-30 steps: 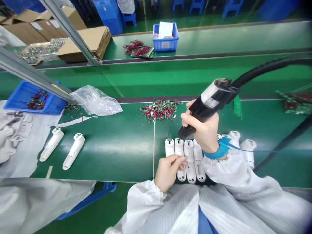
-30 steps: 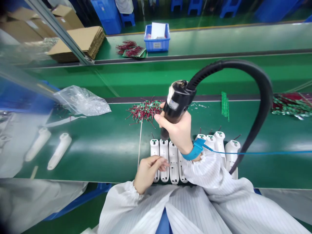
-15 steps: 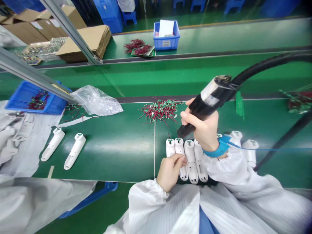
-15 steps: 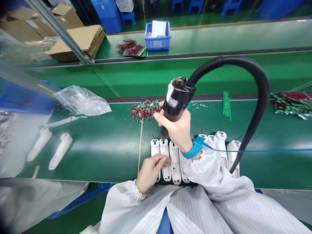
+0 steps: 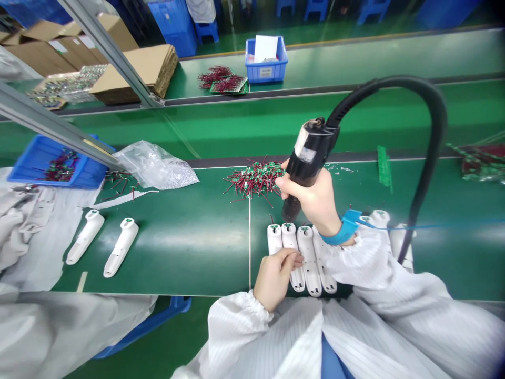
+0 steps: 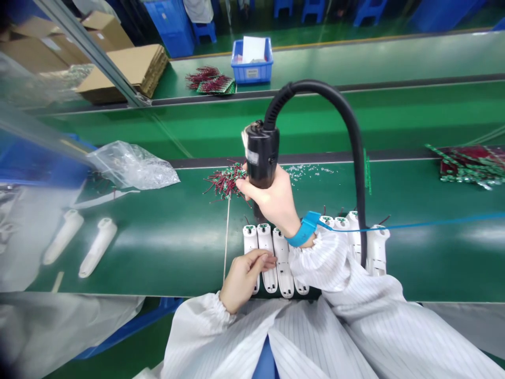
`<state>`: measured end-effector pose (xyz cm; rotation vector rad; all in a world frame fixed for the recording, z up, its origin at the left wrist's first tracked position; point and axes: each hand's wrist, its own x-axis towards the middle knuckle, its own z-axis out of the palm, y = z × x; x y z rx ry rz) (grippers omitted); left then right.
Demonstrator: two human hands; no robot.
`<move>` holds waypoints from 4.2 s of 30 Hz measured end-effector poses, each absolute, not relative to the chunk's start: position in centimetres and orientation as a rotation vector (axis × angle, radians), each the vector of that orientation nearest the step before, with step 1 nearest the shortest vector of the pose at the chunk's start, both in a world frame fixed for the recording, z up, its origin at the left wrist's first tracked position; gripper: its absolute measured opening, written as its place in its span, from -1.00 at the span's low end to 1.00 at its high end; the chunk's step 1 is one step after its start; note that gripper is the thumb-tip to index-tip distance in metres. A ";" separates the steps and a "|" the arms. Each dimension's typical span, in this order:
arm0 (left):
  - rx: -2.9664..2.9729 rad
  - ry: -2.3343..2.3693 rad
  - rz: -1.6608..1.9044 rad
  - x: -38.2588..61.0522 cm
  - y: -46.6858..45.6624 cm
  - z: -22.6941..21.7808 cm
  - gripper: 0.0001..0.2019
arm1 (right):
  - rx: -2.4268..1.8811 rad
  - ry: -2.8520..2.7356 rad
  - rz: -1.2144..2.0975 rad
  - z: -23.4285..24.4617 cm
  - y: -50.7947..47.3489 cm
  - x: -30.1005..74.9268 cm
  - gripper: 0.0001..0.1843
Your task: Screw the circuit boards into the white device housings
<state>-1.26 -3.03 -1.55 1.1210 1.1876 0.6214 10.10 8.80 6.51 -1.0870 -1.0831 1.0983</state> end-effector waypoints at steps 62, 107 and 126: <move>2.390 1.626 0.894 -3.7 -1.7 -5.2 -0.69 | -0.935 -0.979 0.832 6.4 10.7 12.3 -0.71; 0.871 1.169 1.076 -0.4 1.2 0.9 -0.83 | -0.745 -0.704 0.963 11.6 5.0 14.3 -0.74; 1.561 1.242 1.145 -0.9 0.6 0.5 -0.86 | -0.702 -0.775 1.036 11.4 4.8 14.0 -0.76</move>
